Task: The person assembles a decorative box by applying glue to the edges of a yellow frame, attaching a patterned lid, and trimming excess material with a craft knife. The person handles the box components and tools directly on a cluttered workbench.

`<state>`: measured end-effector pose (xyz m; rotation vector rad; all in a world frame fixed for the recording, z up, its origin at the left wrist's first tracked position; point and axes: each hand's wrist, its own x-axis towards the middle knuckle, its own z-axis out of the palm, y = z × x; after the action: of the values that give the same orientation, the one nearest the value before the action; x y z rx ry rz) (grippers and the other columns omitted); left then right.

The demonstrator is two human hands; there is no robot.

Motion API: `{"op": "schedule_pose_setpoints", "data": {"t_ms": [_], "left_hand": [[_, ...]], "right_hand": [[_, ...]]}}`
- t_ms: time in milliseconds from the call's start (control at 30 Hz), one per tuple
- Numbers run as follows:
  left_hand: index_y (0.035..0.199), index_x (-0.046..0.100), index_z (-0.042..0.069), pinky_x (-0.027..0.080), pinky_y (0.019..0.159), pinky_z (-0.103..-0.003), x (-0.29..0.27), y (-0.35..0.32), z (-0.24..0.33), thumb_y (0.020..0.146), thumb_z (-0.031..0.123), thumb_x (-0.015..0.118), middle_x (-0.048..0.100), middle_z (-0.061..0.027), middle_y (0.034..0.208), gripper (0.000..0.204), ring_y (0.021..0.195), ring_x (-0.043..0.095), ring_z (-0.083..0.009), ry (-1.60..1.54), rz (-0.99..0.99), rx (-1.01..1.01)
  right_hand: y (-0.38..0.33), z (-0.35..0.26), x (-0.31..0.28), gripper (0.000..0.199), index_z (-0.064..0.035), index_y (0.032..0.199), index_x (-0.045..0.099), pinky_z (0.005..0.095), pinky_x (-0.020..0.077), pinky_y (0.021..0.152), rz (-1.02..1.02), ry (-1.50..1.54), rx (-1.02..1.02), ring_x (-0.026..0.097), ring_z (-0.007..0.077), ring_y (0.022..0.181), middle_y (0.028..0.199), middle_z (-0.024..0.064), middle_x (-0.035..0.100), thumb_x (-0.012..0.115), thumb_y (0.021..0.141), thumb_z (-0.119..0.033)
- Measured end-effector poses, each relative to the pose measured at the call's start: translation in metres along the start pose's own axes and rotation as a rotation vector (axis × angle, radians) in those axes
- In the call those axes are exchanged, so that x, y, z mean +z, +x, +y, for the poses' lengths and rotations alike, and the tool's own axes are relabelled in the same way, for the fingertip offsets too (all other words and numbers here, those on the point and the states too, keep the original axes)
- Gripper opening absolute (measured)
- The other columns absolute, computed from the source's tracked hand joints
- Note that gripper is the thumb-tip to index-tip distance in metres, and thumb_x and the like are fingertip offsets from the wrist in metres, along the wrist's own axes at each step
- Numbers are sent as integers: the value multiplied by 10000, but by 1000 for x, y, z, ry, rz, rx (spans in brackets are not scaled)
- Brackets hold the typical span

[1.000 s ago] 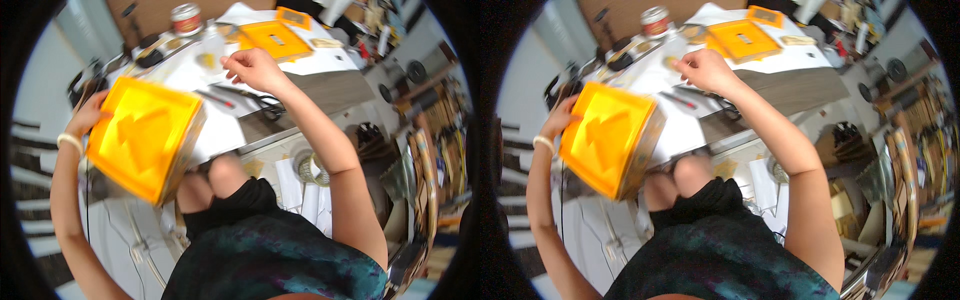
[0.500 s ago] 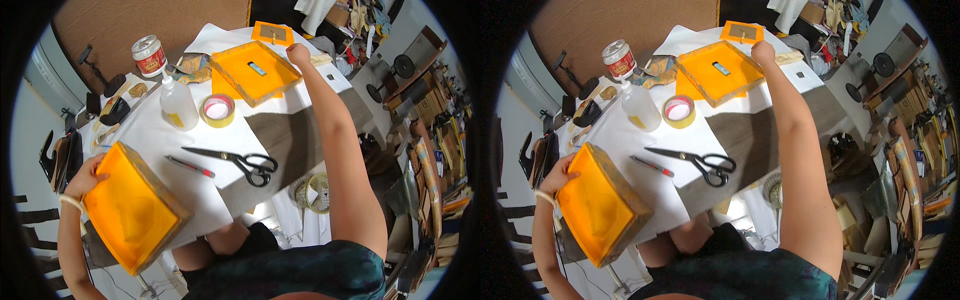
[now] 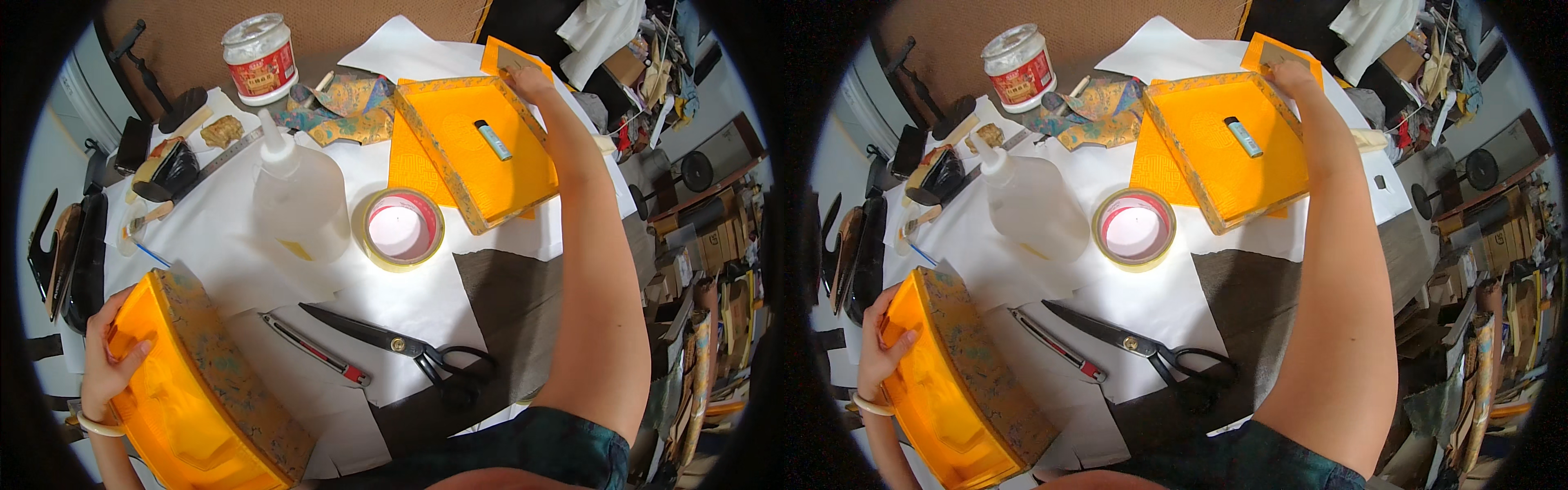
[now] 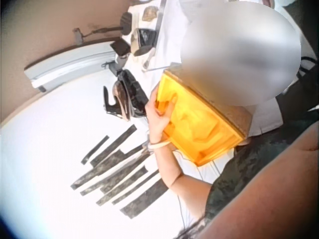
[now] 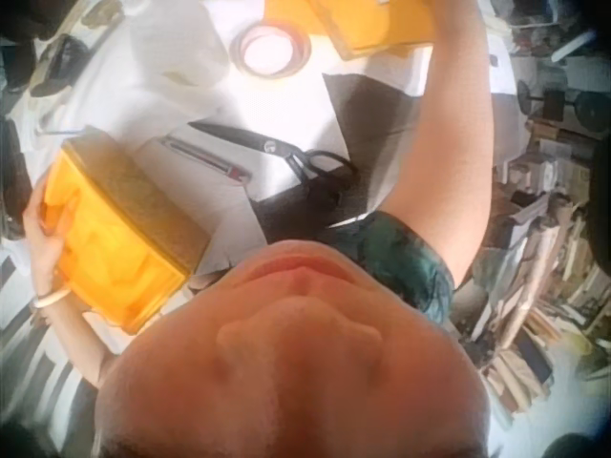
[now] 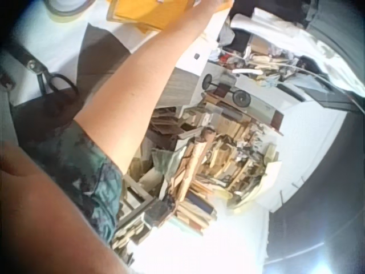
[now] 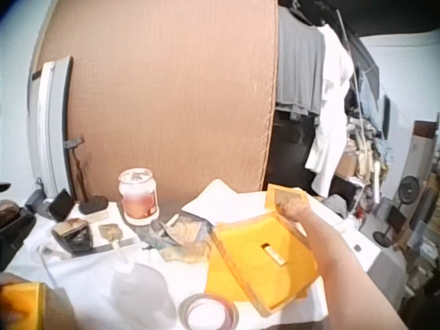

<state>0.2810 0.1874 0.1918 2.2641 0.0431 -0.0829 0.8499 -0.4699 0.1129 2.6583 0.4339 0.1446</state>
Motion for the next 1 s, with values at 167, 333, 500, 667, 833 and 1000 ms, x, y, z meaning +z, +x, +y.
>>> {"op": "schedule_pose_setpoints", "data": {"t_ms": [167, 333, 500, 667, 833, 1000], "left_hand": [[1485, 405, -6, 401, 1170, -376, -1, -5, 3, 918, 7, 712, 477, -181, 1499, 645, 1351, 512, -267, -17, 1, -31], [1490, 416, -2, 385, 1180, -386, 1, 2, -1, 926, 68, 722, 477, -180, 1506, 646, 1367, 503, -273, -60, 4, -23], [1493, 471, 37, 323, 1210, -412, -6, -5, 24, 928, 144, 693, 518, -154, 1506, 616, 1400, 484, -269, 10, 92, 27], [1375, 594, 22, 373, 1166, -367, -15, -19, 59, 954, 112, 652, 633, -106, 1372, 434, 1323, 563, -218, 2, 414, 192], [1257, 633, 1, 492, 1019, -302, 53, -69, 142, 1046, 184, 577, 703, -80, 1170, 285, 1085, 662, -144, -557, 283, 239], [1610, 201, 33, 495, 1085, -398, 146, -158, 169, 1083, 189, 504, 485, -169, 1511, 627, 1327, 558, -234, -1019, 126, 117]], "right_hand": [[-7, -12, -1, 288, 14, 1179, 598, 471, 533, 998, 82, -264, -205, 733, 363, 991, 1036, 212, 754, 524, 1012, -208], [-40, 32, -19, 184, -57, 1029, 567, 450, 579, 869, 687, -279, 49, 742, 327, 790, 800, 135, 742, 600, 936, -213], [-98, 42, -128, 229, -74, 1080, 616, 500, 554, 797, 937, 243, 457, 708, 411, 858, 892, 177, 739, 611, 961, -270], [-215, 55, -203, 327, -18, 1109, 684, 377, 550, 784, 1328, 788, 606, 724, 233, 819, 915, 122, 757, 674, 931, -293], [-400, -47, -255, 207, 15, 1028, 665, 290, 473, 649, 1135, 1869, 615, 622, 131, 804, 969, 49, 683, 594, 1030, -179], [-545, -262, -309, 248, -23, 1231, 623, 303, 526, 849, 538, 2447, 531, 639, 132, 936, 1070, 48, 704, 520, 1074, -184]]}}
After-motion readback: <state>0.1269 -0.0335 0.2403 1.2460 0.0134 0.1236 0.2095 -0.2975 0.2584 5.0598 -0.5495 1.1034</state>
